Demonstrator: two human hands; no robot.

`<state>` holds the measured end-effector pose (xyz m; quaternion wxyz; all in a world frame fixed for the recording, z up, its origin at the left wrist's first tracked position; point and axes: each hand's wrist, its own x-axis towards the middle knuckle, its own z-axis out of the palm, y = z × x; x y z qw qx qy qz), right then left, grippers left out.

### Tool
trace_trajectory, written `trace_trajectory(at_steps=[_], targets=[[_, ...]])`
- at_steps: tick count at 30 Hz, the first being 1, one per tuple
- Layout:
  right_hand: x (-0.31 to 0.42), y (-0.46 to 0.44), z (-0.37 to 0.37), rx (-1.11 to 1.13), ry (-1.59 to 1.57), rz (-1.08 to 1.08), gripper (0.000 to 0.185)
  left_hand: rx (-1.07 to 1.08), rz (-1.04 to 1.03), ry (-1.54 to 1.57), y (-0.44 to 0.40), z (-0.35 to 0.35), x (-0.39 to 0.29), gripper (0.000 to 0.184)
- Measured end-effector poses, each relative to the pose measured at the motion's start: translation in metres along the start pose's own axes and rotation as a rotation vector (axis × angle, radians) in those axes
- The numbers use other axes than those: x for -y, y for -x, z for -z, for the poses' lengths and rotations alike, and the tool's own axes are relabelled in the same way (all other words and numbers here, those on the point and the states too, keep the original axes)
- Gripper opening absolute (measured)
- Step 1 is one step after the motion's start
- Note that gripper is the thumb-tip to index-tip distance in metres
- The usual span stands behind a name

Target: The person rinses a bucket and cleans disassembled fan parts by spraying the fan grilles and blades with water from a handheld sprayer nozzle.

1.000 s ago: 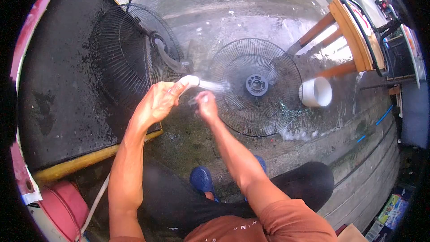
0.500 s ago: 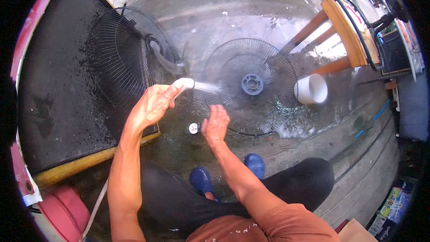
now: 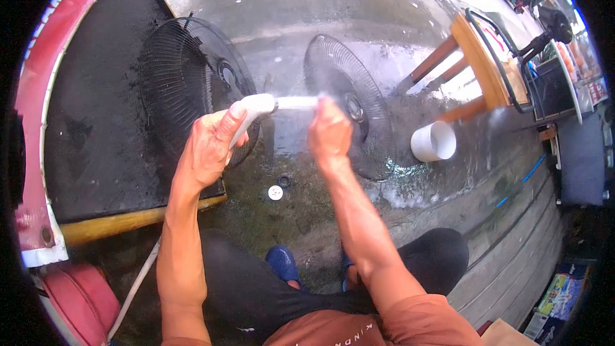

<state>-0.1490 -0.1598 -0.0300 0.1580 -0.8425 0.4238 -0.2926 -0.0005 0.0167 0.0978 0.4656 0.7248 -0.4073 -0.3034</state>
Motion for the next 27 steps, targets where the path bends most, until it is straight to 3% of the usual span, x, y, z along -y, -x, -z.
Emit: trace_trajectory(at_steps=[2,7,11,15,22,25,27], targets=[[0.011,-0.046,0.037,0.04,0.067,-0.122,0.021,-0.056,-0.033,0.032,0.003,0.001,-0.005,0.069],[0.003,-0.136,0.07,-0.12,0.111,0.077,0.046,-0.19,-0.165,0.074,0.002,-0.003,-0.017,0.068],[0.023,-0.159,0.078,-0.007,0.121,0.021,0.053,-0.28,-0.222,0.072,0.005,-0.003,-0.024,0.066],[0.051,-0.139,0.073,0.106,0.109,-0.034,0.043,-0.347,-0.326,0.005,0.003,0.001,-0.019,0.066],[0.069,-0.116,0.056,0.318,-0.014,0.154,0.034,-0.437,-0.251,-0.093,0.008,0.007,-0.022,0.064],[0.082,-0.119,0.049,0.463,0.141,0.143,0.03,-0.483,-0.25,-0.091,0.009,0.007,-0.02,0.06],[0.076,-0.117,0.037,0.415,0.103,0.201,0.03,-0.529,-0.297,-0.129,0.006,0.008,-0.015,0.059]])
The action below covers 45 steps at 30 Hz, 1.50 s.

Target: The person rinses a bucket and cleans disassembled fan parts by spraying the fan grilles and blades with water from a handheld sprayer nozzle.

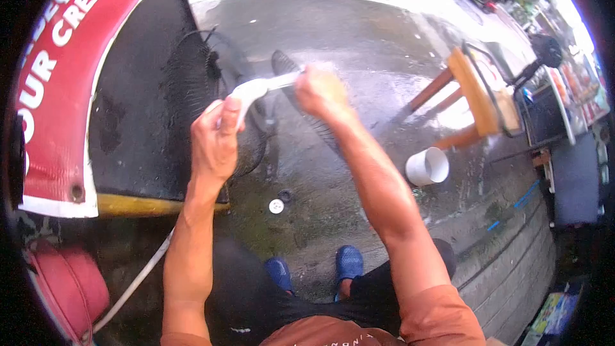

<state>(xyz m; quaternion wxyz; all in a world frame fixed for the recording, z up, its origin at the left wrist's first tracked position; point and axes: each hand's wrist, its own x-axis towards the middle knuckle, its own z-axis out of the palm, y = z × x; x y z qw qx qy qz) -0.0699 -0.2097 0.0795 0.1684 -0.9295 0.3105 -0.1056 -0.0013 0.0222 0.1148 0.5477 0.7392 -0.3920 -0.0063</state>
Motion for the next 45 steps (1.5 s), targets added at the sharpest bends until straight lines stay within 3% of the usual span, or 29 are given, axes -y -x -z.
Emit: trace_trajectory(at_steps=[2,4,5,7,11,15,19,23,26,31,32,35,39,42,45], targets=[[-0.011,-0.002,-0.011,-0.215,0.05,0.039,0.04,0.006,0.042,0.009,0.002,0.002,-0.003,0.057],[-0.012,0.002,0.014,-0.326,-0.146,-0.119,0.049,-0.001,0.04,0.036,0.001,0.002,-0.004,0.058],[-0.023,-0.006,0.023,-0.366,-0.028,-0.206,0.046,0.009,0.135,0.084,0.002,0.001,-0.005,0.061],[-0.034,-0.001,0.044,-0.514,0.101,-0.265,0.048,0.017,0.115,0.051,0.0,0.0,0.0,0.067],[-0.051,0.022,0.025,-0.617,0.07,-0.099,0.041,0.08,0.128,0.082,-0.001,-0.001,0.003,0.065],[-0.066,0.059,-0.076,-0.697,0.107,0.184,0.038,0.189,0.182,0.049,0.001,-0.008,0.003,0.063],[-0.091,0.128,-0.172,-0.369,0.064,0.281,0.032,0.371,0.21,-0.095,0.005,-0.018,0.015,0.066],[-0.11,0.195,-0.219,-0.046,-0.038,0.128,0.026,0.471,0.286,-0.195,0.01,-0.036,0.043,0.073],[-0.113,0.199,-0.216,0.097,-0.123,0.061,0.025,0.506,0.293,-0.288,0.006,-0.047,0.054,0.068],[-0.117,0.167,-0.197,0.311,-0.054,0.022,0.026,0.334,0.187,-0.446,0.005,-0.058,0.059,0.06],[-0.115,0.162,-0.192,0.372,-0.089,-0.074,0.029,0.32,0.188,-0.436,0.003,-0.058,0.058,0.059],[-0.113,0.158,-0.188,0.375,-0.125,-0.094,0.03,0.229,0.117,-0.454,0.003,-0.058,0.054,0.058],[-0.118,0.151,-0.204,0.391,-0.183,-0.123,0.028,0.294,0.072,-0.238,0.003,-0.057,0.069,0.059],[-0.115,0.144,-0.214,0.163,-0.329,-0.186,0.025,0.325,0.085,-0.12,0.002,-0.054,0.059,0.06],[-0.106,0.121,-0.22,0.055,-1.194,-0.695,0.025,0.281,0.033,-0.088,0.001,-0.05,0.046,0.059]])
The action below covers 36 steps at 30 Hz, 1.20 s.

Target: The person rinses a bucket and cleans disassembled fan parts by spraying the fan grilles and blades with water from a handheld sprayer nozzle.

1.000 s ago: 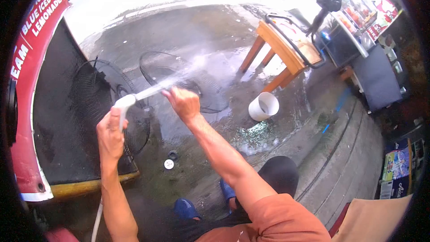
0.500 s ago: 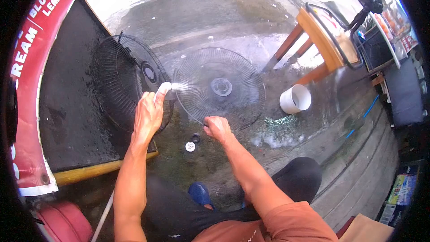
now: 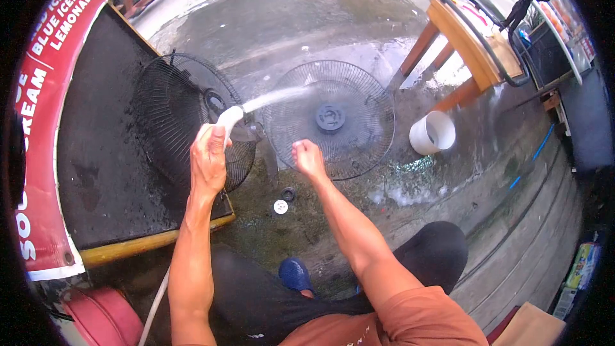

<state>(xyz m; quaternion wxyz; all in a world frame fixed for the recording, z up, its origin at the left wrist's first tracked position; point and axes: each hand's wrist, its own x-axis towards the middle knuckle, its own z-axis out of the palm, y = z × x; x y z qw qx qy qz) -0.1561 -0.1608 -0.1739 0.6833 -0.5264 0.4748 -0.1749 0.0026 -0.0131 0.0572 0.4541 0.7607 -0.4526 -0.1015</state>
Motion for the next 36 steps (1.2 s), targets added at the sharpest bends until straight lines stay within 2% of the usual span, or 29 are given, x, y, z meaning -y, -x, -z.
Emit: trace_trajectory(at_steps=[1,5,8,9,12,15,18,20,21,22,24,28,31,34,36], targets=[[0.006,-0.004,-0.005,-0.028,-0.123,-0.002,0.027,-0.031,-0.032,-0.007,0.0,0.001,-0.002,0.059],[0.031,-0.008,-0.019,-0.062,-0.172,0.05,0.029,-0.082,-0.112,-0.079,0.002,0.002,-0.011,0.057],[0.035,-0.024,-0.024,-0.12,-0.519,0.043,0.031,-0.084,-0.145,-0.101,0.005,0.001,-0.019,0.057],[0.046,-0.022,-0.025,-0.126,-0.552,0.016,0.037,-0.08,-0.155,-0.101,0.006,0.001,-0.023,0.057],[0.061,-0.037,-0.024,-0.145,-0.751,0.013,0.041,0.081,-0.129,0.01,0.009,0.004,-0.031,0.057],[0.064,-0.043,-0.017,-0.188,-0.883,0.001,0.049,0.157,-0.106,0.155,0.011,-0.001,-0.026,0.067],[0.054,-0.056,0.003,-0.203,-1.055,0.043,0.053,0.283,0.07,0.302,0.014,0.006,-0.026,0.061],[0.04,-0.072,0.027,-0.176,-1.24,0.113,0.052,0.296,0.148,0.404,0.017,0.006,-0.028,0.064],[0.055,-0.06,0.037,-0.238,-1.284,0.07,0.046,0.3,0.188,0.454,0.018,0.007,-0.028,0.065],[0.049,-0.07,0.052,-0.195,-1.367,0.099,0.039,0.297,0.193,0.468,0.018,0.007,-0.027,0.066],[0.044,-0.077,0.072,-0.404,-1.331,0.097,0.03,0.298,0.208,0.499,0.018,0.007,-0.025,0.067],[0.044,-0.085,0.105,-0.458,-1.248,0.159,0.025,0.343,0.198,0.38,0.015,0.007,-0.017,0.068],[0.049,-0.082,0.121,-0.581,-0.917,0.073,0.02,0.4,0.207,0.361,0.015,0.005,-0.026,0.066],[0.055,-0.068,0.127,-0.64,-0.205,-0.146,0.025,0.404,0.194,0.358,0.016,0.001,-0.024,0.065],[0.052,-0.054,0.124,-0.783,-0.214,-0.103,0.026,0.327,0.179,0.407,0.017,-0.003,-0.027,0.066]])
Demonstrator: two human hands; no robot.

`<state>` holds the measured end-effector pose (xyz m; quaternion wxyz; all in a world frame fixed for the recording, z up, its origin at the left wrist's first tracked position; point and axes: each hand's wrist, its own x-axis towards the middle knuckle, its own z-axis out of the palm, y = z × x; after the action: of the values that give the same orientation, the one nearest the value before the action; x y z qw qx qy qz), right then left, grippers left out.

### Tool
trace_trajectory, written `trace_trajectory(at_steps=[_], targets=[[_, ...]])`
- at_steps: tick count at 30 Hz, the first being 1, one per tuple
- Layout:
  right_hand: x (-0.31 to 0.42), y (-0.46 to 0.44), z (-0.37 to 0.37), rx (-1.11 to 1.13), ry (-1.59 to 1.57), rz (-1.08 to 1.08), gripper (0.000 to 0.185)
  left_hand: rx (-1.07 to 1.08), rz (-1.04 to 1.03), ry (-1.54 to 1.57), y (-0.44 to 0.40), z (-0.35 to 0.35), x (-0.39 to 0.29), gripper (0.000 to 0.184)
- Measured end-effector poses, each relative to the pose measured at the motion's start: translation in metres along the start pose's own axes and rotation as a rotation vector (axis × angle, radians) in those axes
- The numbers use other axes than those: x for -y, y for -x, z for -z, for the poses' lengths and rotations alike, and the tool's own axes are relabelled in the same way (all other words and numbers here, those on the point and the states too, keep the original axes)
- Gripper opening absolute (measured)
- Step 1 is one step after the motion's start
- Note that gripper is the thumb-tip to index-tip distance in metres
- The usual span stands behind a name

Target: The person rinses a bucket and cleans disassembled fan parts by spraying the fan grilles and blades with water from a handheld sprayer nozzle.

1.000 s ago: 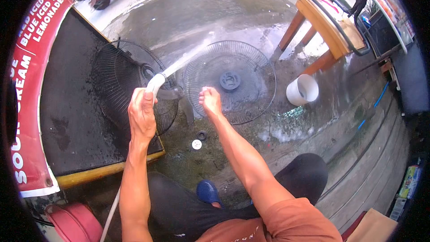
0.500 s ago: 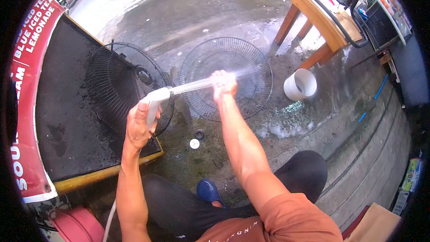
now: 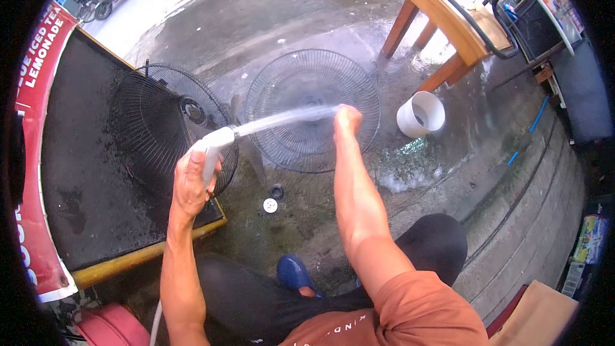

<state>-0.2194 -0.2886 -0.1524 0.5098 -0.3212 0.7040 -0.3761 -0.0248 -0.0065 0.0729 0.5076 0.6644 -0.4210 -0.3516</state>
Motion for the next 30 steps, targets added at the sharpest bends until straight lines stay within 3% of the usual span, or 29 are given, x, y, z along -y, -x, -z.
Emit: trace_trajectory(at_steps=[3,9,20,30], targets=[[-0.036,-0.009,0.006,-0.153,-0.062,0.123,0.021,-0.035,-0.021,0.07,0.002,-0.002,-0.002,0.066],[-0.091,-0.015,0.015,-0.24,-0.026,0.079,0.018,-0.084,-0.118,0.051,0.008,-0.006,-0.012,0.069],[-0.106,-0.024,0.021,-0.31,0.174,0.34,0.017,-0.136,-0.229,-0.013,0.013,-0.007,-0.014,0.076],[-0.111,-0.022,0.018,-0.314,0.118,0.308,0.017,-0.145,-0.155,0.102,0.016,-0.006,-0.018,0.073]])
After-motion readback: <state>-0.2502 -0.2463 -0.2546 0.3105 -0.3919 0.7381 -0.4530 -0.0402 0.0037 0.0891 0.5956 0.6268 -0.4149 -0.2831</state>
